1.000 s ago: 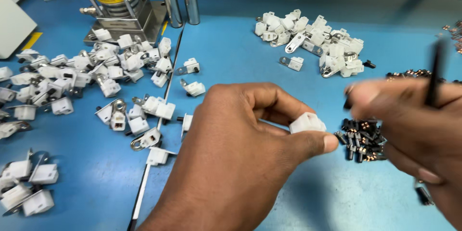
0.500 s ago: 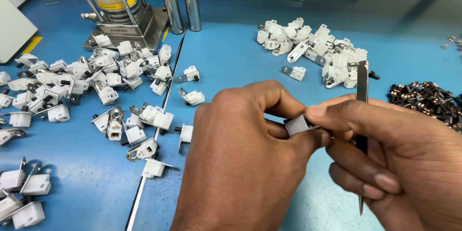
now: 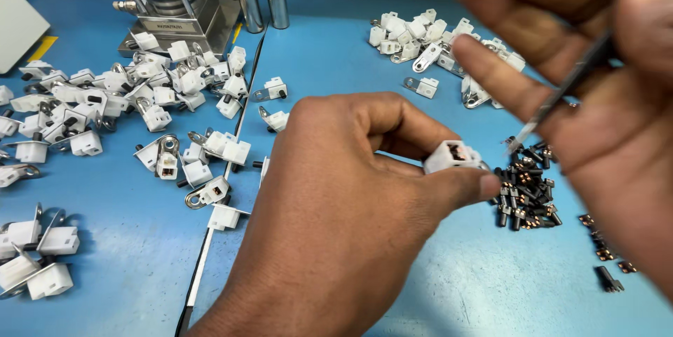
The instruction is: The person picks up white plastic switch housings one at a time from a pile on the workbench and uses tweezers to insert small copper contact parts into each housing, then places the assembled part aside. A coworker across the table handles the same parts in parallel.
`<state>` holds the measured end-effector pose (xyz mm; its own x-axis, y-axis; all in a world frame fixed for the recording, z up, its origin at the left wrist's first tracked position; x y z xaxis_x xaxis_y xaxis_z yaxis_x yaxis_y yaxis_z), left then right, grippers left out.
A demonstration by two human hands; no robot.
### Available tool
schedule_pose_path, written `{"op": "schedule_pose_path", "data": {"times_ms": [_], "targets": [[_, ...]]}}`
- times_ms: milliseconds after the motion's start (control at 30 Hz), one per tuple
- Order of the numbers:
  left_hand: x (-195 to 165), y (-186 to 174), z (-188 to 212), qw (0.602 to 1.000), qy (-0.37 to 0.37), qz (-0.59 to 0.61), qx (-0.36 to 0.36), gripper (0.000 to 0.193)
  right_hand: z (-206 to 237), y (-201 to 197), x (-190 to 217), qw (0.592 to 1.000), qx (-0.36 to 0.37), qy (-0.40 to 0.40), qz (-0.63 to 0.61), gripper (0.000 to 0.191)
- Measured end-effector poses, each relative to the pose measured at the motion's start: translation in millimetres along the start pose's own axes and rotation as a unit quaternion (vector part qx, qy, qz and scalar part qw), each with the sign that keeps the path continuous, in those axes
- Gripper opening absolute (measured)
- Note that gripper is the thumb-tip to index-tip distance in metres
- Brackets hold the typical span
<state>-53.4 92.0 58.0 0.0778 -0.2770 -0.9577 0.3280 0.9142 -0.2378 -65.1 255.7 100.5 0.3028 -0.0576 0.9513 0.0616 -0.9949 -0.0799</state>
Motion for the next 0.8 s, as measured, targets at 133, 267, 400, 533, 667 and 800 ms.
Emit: {"op": "schedule_pose_path", "data": {"times_ms": [133,267,400,533,667,800], "targets": [[-5,-1,1,1.000,0.009,-0.018,0.014,0.023,12,9,-8,0.990,0.105,-0.097,0.017,0.024],[-3,-5,-1,0.999,-0.017,-0.050,-0.007,0.022,15,25,-6,0.990,0.079,-0.113,0.010,0.019],[5,-4,-6,0.994,0.068,-0.074,-0.033,0.027,22,57,-1,0.990,0.049,-0.106,0.076,0.018],[35,-7,-13,0.998,0.053,0.022,-0.005,0.027,2,14,-47,0.991,-0.092,0.053,-0.084,0.012],[61,-41,-20,0.998,-0.048,0.014,-0.032,0.035,-47,-40,-111,0.949,-0.109,0.178,0.237,0.025],[63,-86,-26,0.945,-0.201,-0.251,-0.063,0.040,-89,-13,-130,0.708,0.070,0.106,0.695,0.037]]}}
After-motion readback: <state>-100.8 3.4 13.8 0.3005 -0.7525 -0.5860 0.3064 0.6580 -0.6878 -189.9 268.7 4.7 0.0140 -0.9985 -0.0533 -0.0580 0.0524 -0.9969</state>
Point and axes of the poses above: each hand's wrist, its own z-axis away from the middle knuckle, its own y-axis out of the palm, x = y × z, the point moved 5 cm from there along -z, towards the middle knuckle, and after that the axes turned 6 degrees about x, right-handed, at the moved point
